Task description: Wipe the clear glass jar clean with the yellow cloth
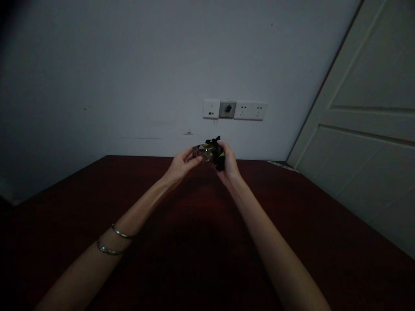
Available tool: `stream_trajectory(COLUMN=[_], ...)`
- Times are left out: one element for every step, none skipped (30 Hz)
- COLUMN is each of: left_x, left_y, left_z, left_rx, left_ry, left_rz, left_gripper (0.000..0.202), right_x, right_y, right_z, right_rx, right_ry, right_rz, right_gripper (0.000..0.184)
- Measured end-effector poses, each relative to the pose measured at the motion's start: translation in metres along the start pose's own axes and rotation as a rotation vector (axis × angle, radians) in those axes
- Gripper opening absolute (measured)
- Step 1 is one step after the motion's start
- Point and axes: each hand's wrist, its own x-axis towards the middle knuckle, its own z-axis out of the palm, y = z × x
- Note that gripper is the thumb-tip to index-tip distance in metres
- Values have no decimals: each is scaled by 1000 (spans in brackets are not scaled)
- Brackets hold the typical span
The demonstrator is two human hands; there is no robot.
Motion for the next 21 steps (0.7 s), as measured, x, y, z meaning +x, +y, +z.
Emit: stream_trajectory(left_x=[-1, -2, -3, -3, -2, -1, 0, 2, 3, 4, 5, 5, 5, 5, 5, 4, 4, 3, 1, 0, -1], left_y=[1, 1, 0, -1, -2, -3, -5, -6, -8, -9, -11, -12, -14, -15, -15, -15, -15, -13, -11, -8, -5], left_z=[0, 0, 0, -1, -1, -1, -2, -2, -2, -3, -3, -4, -4, -4, -4, -4, -3, -2, 0, 2, 3], left_rx=[1, 0, -1, -2, -4, -5, -2, 4, 14, 27, 41, 57, 71, 82, 92, 100, 105, 106, 101, 92, 77], left_ry=[-33, -50, -52, -45, -33, -15, 9, 44, 83, 126, 169, 202, 221, 230, 230, 224, 217, 207, 189, 164, 128], left_rz=[-5, -18, -33, -47, -57, -60, -55, -44, -29, -13, 2, 13, 22, 30, 36, 42, 46, 47, 45, 40, 34], left_gripper=[38, 38, 39, 40, 40, 42, 44, 48, 52, 57, 61, 63, 64, 64, 64, 65, 67, 70, 72, 73, 72], right_x=[0, 0, 0, 0, 1, 1, 2, 2, 2, 1, 1, 0, -1, -2, -3, -4, -4, -3, -3, -2, 0], right_y=[0, 0, 0, 1, 2, 4, 6, 8, 10, 12, 13, 15, 16, 16, 17, 17, 17, 16, 16, 15, 13], right_z=[-1, -1, -1, -1, -1, 0, 1, 3, 5, 7, 10, 12, 15, 16, 17, 17, 17, 16, 14, 12, 10], right_rx=[5, 18, 28, 19, 1, -20, -42, -65, -87, -102, -108, -105, -94, -77, -59, -46, -39, -37, -41, -45, -48], right_ry=[-15, -24, -27, -25, -16, -2, 9, 17, 22, 25, 23, 16, 9, -2, -14, -25, -27, -25, -15, -1, 17], right_rz=[16, 42, 68, 77, 79, 73, 59, 38, 13, -9, -24, -28, -24, -16, -6, 0, 0, -4, -11, -19, -24], right_gripper=[17, 17, 17, 18, 18, 17, 17, 16, 15, 15, 14, 15, 15, 14, 13, 11, 10, 10, 10, 9, 9])
